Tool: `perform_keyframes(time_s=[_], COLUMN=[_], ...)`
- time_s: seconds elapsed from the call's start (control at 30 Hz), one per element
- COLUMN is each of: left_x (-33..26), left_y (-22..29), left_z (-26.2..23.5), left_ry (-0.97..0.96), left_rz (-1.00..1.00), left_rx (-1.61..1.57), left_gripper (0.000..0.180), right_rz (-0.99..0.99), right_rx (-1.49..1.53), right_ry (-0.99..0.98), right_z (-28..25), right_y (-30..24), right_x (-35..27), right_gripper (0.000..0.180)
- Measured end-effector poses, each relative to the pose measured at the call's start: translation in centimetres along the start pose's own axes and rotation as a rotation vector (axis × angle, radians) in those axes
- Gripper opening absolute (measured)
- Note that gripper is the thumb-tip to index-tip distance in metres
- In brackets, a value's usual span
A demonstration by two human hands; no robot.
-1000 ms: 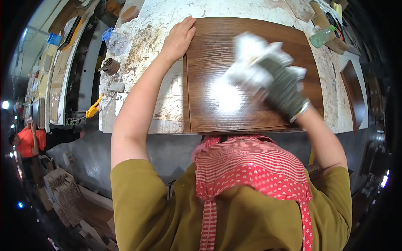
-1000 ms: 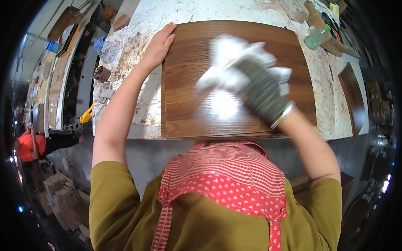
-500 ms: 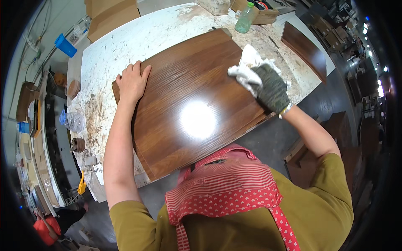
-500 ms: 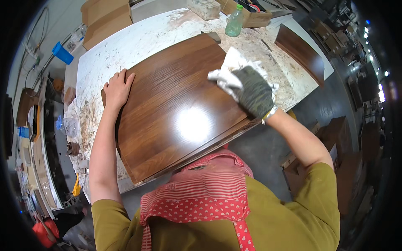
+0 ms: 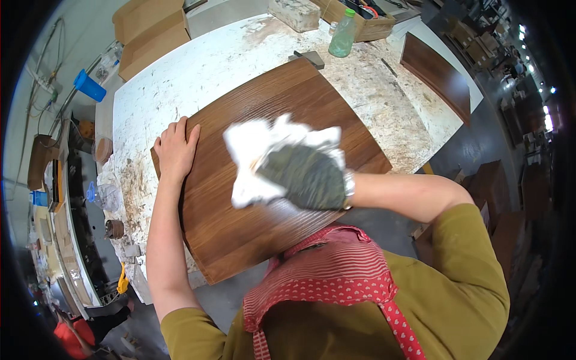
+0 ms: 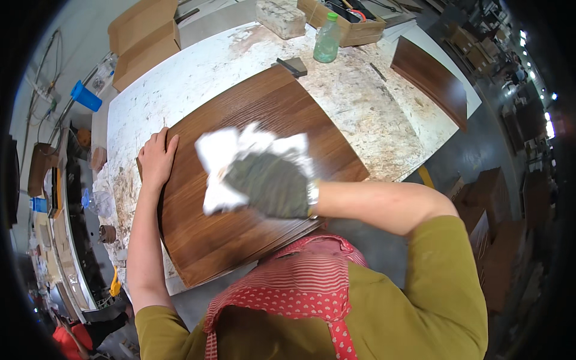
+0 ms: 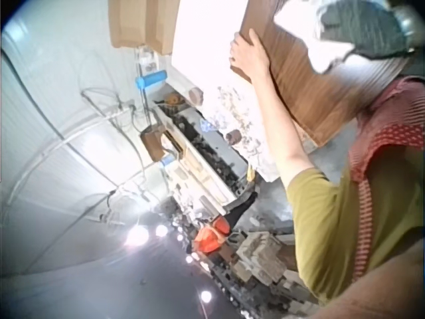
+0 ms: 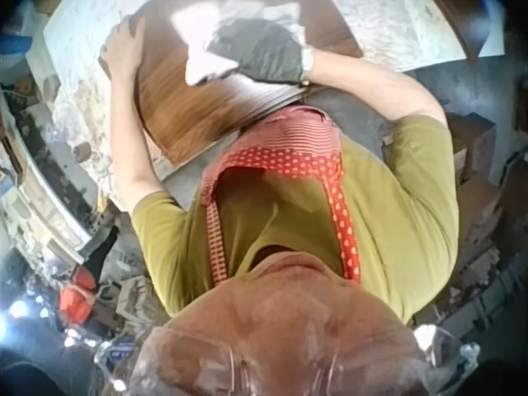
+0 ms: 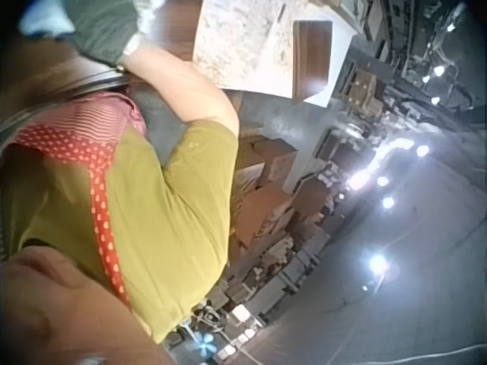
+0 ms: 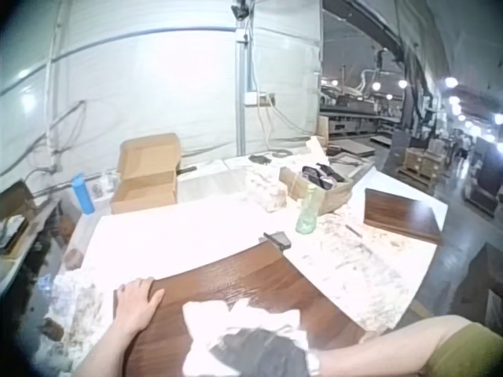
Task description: The person wipes a series of grooved wood panels with a cloth and a liquid from a bottle, handling the panels one by one at a workbench.
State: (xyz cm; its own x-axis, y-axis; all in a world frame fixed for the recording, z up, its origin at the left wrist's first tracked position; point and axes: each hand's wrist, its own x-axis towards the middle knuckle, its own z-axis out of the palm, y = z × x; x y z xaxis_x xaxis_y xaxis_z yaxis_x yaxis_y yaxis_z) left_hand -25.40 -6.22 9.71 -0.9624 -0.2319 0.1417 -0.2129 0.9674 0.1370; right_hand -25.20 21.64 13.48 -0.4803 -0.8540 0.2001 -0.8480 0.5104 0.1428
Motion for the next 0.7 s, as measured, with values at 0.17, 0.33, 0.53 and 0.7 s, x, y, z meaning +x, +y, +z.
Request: perform_keyframes(time_s=[0.17, 0.33, 0.53, 0.7], left_x=[0.1, -0.5, 0.7, 5.0], left_y=[0.9, 0.7, -0.4, 2.5], left_z=[0.0, 0.2, 0.5, 0.5], left_ry=[0.000, 0.017, 0.054, -0.024], left_rz=[0.009, -0.023, 0.072, 0.168], left_rx=[-0.018, -0.016, 0.006, -0.129], left_gripper=[0.049, 0.049, 0.047, 0.047], right_rz=[0.179, 0.169, -0.174, 0.112], right_rx=[0.218, 0.167, 0.233, 0.486], right_ry=[0.439, 0.183, -0.001, 0.076], right_z=[2.6, 0.2, -0.6, 1.2], right_y=[11.5, 9.9, 9.7, 8.8], right_x=[2.5, -4.1, -13.0, -6.0], right_gripper=[0.042, 0.038, 0.044, 0.037])
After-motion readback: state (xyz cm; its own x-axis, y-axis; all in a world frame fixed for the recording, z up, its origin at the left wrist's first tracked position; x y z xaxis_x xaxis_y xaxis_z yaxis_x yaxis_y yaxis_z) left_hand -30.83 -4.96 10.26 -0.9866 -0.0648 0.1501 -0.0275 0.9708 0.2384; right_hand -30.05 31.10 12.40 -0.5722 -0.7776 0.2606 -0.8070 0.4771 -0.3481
